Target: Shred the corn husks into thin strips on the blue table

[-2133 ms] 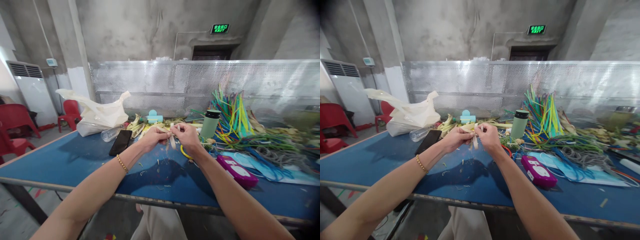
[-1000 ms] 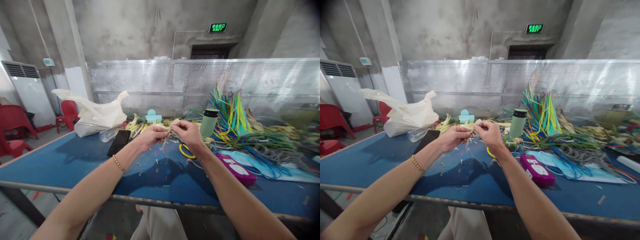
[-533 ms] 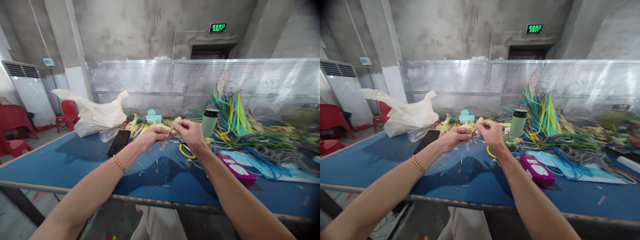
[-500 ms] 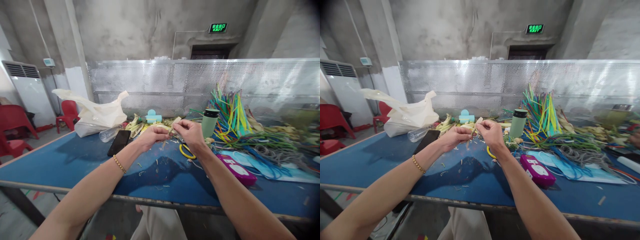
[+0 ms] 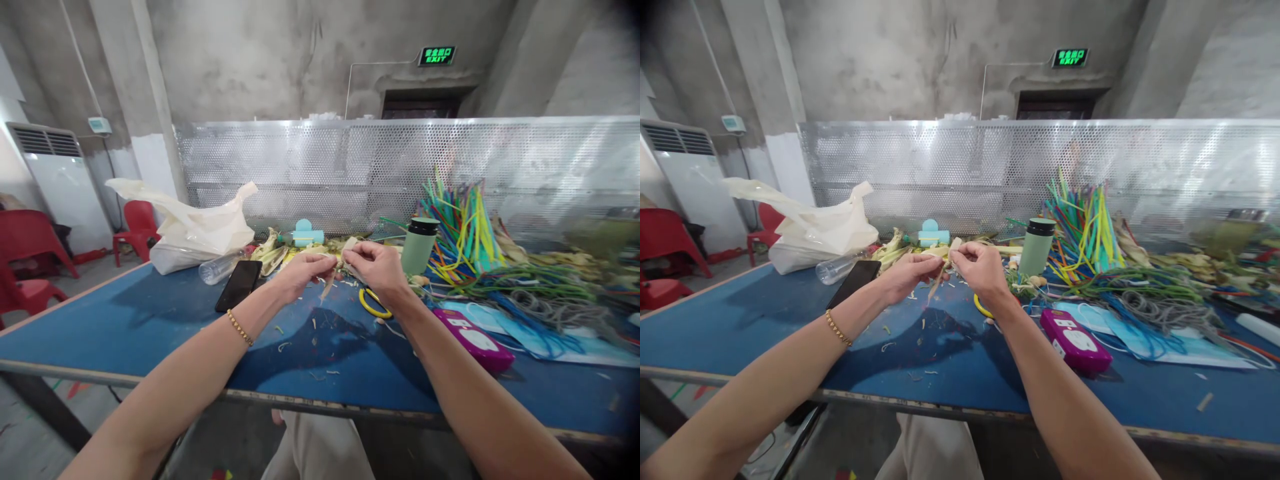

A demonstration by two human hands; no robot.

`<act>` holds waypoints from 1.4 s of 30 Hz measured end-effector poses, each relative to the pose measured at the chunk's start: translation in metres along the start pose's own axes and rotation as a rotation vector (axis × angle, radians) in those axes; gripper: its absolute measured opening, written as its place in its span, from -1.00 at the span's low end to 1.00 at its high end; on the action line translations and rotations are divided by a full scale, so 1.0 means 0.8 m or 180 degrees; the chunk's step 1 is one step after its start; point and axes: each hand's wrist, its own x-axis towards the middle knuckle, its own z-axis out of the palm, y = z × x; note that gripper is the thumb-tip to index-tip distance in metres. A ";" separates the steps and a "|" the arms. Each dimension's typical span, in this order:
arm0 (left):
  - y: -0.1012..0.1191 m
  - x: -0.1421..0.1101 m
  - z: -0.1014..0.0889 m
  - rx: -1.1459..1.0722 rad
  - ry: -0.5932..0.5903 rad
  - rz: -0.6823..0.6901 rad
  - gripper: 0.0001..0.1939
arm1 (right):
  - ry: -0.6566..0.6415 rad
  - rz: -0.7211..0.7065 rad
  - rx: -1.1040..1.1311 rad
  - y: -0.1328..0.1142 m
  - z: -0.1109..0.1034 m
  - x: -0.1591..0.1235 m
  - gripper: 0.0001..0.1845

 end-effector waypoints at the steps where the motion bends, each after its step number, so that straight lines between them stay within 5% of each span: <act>1: 0.000 0.000 0.001 -0.0005 -0.0001 0.0043 -0.71 | -0.0036 0.0009 -0.0027 0.000 0.001 0.000 -0.78; 10: -0.004 0.001 0.005 -0.0338 0.0232 0.0103 -0.86 | -0.0204 -0.0074 -0.0080 0.001 0.002 -0.002 -0.71; 20: -0.002 0.005 0.006 -0.0436 0.0508 0.0286 -0.83 | 0.0117 0.0034 -0.0004 0.003 -0.001 0.003 -0.75; 27: 0.001 0.004 0.010 -0.0578 0.0462 0.0504 -0.76 | -0.0291 -0.0132 -0.0650 -0.001 -0.002 0.000 -0.60; 31: 0.000 0.003 0.008 -0.0536 0.0528 0.0505 -0.80 | -0.0580 -0.0283 -0.0470 -0.003 0.001 -0.004 -0.72; 42: 0.004 0.003 0.001 -0.0458 0.0225 0.0498 -0.72 | -0.0379 -0.0725 -0.1040 -0.006 0.000 -0.006 -0.85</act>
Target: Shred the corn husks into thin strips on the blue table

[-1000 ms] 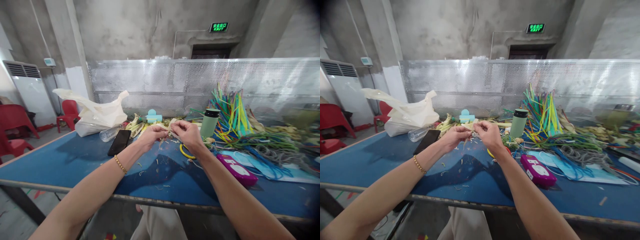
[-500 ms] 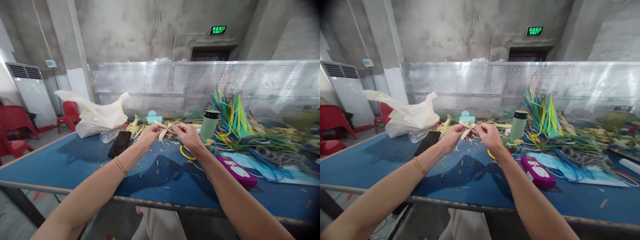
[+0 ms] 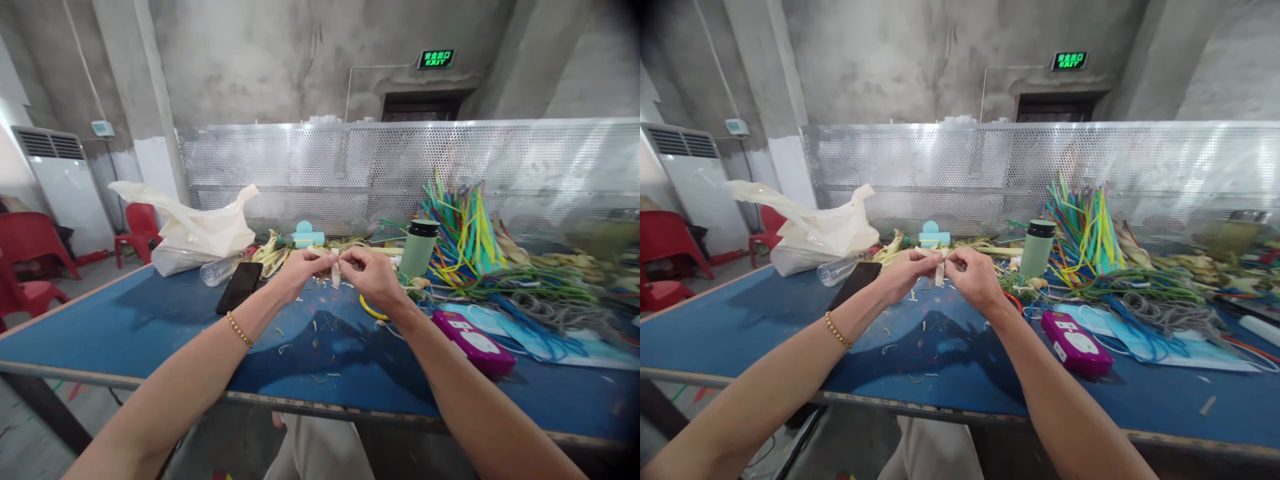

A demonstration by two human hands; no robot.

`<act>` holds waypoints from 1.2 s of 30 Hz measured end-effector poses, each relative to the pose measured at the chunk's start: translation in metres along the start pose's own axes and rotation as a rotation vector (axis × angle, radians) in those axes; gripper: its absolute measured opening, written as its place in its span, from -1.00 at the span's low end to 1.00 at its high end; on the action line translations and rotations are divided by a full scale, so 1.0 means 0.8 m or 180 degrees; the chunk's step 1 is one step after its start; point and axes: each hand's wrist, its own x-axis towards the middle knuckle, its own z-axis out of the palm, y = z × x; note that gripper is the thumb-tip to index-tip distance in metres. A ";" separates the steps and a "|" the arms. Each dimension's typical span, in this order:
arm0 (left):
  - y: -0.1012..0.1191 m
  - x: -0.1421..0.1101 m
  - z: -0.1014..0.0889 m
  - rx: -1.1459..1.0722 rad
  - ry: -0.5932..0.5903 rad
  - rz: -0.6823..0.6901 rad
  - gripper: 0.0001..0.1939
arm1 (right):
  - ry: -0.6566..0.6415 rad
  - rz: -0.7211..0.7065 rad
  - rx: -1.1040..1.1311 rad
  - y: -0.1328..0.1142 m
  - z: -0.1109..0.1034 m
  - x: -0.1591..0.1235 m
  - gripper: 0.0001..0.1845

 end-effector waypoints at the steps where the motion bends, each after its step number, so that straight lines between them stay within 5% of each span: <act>1: -0.001 0.000 0.001 0.0018 0.0033 0.0048 -0.74 | 0.0003 -0.0043 -0.0063 -0.001 0.000 -0.001 -0.86; 8: -0.009 0.004 0.000 0.0110 0.0282 0.0080 -0.84 | 0.0030 0.0008 -0.0275 -0.005 0.001 -0.002 -0.82; 15: -0.009 0.005 -0.006 0.0216 -0.0064 0.0070 -0.76 | -0.0100 0.0146 -0.0097 -0.006 0.000 -0.001 -0.84; 29: -0.005 0.003 -0.007 -0.0020 -0.0077 -0.0088 -0.78 | -0.0274 0.0478 0.0346 -0.005 0.000 0.001 -0.81; 36: -0.009 0.008 -0.013 0.0039 -0.0257 -0.0101 -0.75 | -0.0216 0.0158 0.0144 0.002 0.005 -0.001 -0.77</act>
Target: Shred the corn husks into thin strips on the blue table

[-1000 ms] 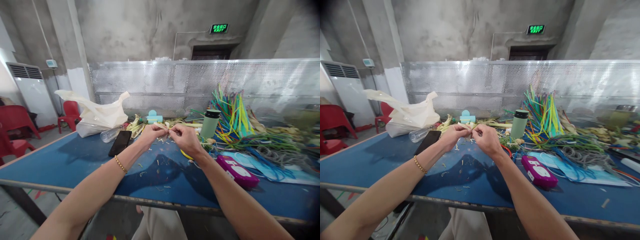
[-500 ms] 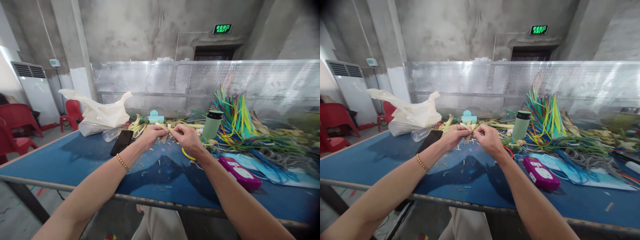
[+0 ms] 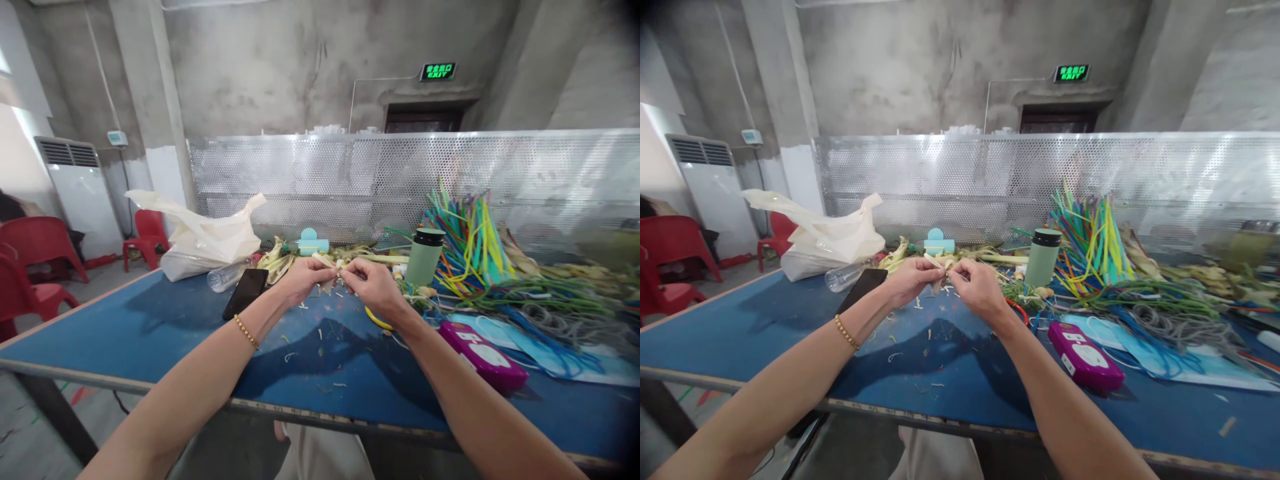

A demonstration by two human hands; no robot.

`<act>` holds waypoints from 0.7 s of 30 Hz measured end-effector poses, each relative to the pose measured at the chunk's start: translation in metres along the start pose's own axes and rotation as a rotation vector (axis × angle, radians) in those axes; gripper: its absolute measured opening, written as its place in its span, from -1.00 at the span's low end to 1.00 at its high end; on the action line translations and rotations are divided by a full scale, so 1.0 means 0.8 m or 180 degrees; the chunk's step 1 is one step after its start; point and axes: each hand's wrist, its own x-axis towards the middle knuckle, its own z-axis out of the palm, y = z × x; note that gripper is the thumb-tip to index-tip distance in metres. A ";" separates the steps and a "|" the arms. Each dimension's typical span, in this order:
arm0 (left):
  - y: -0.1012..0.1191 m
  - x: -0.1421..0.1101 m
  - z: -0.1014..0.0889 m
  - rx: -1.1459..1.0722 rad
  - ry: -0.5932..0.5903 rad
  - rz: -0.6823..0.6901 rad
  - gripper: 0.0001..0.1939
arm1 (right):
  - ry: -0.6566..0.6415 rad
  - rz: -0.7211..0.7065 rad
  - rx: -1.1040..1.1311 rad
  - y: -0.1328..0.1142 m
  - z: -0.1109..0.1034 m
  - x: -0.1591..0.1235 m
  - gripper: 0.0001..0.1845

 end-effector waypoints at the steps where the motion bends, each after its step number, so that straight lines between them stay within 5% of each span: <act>1: -0.001 0.001 0.000 -0.0022 0.0029 0.0023 -0.75 | -0.0011 0.0015 0.0008 0.001 0.000 0.000 -0.76; 6: 0.001 -0.001 0.002 0.0102 0.0235 0.0037 -0.72 | 0.0105 0.0231 -0.0072 0.006 -0.011 0.006 -0.70; 9: 0.003 -0.007 0.006 0.0322 0.0009 -0.0194 -0.71 | 0.0450 0.0199 -0.0169 0.011 -0.020 0.009 -0.74; 16: 0.013 -0.022 0.019 0.0974 -0.0625 -0.0430 -0.81 | -0.0541 0.0432 0.0872 0.010 -0.018 0.005 -0.69; 21: 0.011 -0.022 0.016 0.0933 -0.0791 -0.0512 -0.71 | -0.0552 0.0634 0.1426 0.006 -0.016 0.003 -0.73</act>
